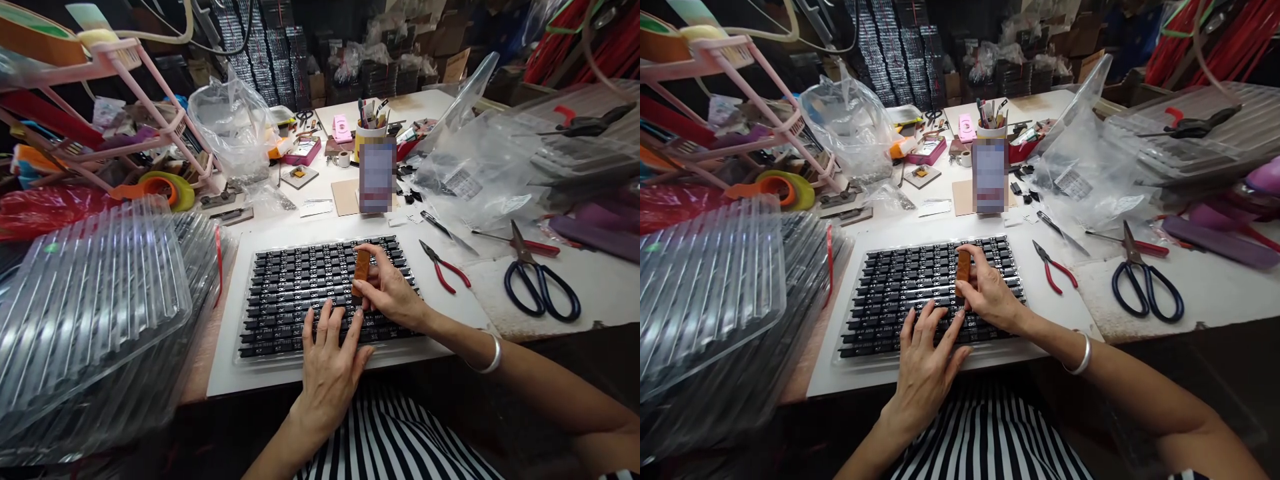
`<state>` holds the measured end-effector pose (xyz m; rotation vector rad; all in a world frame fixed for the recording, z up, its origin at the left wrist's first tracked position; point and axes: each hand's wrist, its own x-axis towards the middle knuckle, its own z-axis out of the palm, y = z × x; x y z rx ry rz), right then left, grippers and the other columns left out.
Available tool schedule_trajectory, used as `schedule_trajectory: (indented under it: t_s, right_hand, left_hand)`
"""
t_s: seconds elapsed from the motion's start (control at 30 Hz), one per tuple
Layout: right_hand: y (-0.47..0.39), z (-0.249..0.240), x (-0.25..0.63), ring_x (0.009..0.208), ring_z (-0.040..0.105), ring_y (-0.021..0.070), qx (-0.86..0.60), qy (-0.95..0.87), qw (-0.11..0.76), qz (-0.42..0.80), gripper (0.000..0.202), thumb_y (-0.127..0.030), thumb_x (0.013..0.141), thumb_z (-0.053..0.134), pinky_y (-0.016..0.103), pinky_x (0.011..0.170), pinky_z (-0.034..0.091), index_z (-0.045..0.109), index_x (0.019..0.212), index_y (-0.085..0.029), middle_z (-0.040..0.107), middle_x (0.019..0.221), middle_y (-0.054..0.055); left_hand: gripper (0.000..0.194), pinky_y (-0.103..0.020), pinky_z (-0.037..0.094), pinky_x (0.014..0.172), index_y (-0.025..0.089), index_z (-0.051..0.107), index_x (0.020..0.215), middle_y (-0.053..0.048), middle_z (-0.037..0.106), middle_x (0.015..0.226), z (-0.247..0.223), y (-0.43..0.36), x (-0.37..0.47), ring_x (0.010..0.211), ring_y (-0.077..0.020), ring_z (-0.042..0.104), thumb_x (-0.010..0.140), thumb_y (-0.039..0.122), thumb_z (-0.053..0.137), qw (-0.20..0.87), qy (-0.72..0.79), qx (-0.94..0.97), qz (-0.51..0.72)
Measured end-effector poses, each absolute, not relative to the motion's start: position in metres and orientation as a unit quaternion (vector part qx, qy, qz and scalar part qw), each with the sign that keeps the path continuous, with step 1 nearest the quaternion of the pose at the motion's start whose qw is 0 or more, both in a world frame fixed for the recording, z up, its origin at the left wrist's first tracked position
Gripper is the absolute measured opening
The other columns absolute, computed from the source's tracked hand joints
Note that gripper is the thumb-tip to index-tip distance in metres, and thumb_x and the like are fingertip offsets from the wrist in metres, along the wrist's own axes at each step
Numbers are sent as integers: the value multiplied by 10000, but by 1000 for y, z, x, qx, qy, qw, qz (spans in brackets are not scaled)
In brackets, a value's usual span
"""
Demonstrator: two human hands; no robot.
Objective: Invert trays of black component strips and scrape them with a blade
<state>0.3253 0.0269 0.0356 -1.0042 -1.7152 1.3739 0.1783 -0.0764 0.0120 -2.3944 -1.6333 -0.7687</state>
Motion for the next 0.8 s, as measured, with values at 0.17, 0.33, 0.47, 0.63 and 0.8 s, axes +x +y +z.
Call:
schedule_trajectory:
  t_s: [0.17,0.33,0.47,0.63,0.8]
  right_hand:
    - [28,36,324,463,544,79,-390,-657,357,537,471,-171,851,518,213,456,474,303,1262,-250,571,706,-57]
    - [32,37,327,452,576,101,-369,-587,376,615,527,-283,829,583,204,395,467,275,1256,-251,569,702,-65]
    - [28,49,329,476,579,97,-373,-570,414,604,544,-320,822,610,197,411,459,283,1249,-246,606,740,-40]
    - [13,70,348,624,638,155,-426,-565,485,514,563,-324,798,647,222,469,491,352,1275,-266,642,749,-4]
    - [13,48,401,578,620,160,-566,-482,582,329,721,-295,733,699,232,459,480,377,1377,-290,647,714,12]
  left_hand:
    - [404,-549,323,1063,198,555,1272,-132,585,1191,10,-76,178,1270,-300,445,885,311,534,70,-544,-798,-250]
    - [396,-552,312,1069,218,560,1266,-127,582,1199,10,-76,177,1278,-296,440,883,318,534,59,-550,-795,-250]
    - [395,-555,293,1079,221,556,1268,-123,586,1193,15,-78,180,1272,-291,448,885,311,528,39,-551,-794,-253]
    - [490,-529,250,1111,220,434,1371,-131,489,1358,28,-83,151,1353,-270,347,893,285,518,12,-560,-788,-256]
    - [518,-533,192,1136,258,392,1399,-94,381,1475,29,-89,73,1392,-265,276,900,345,501,-50,-682,-660,-310]
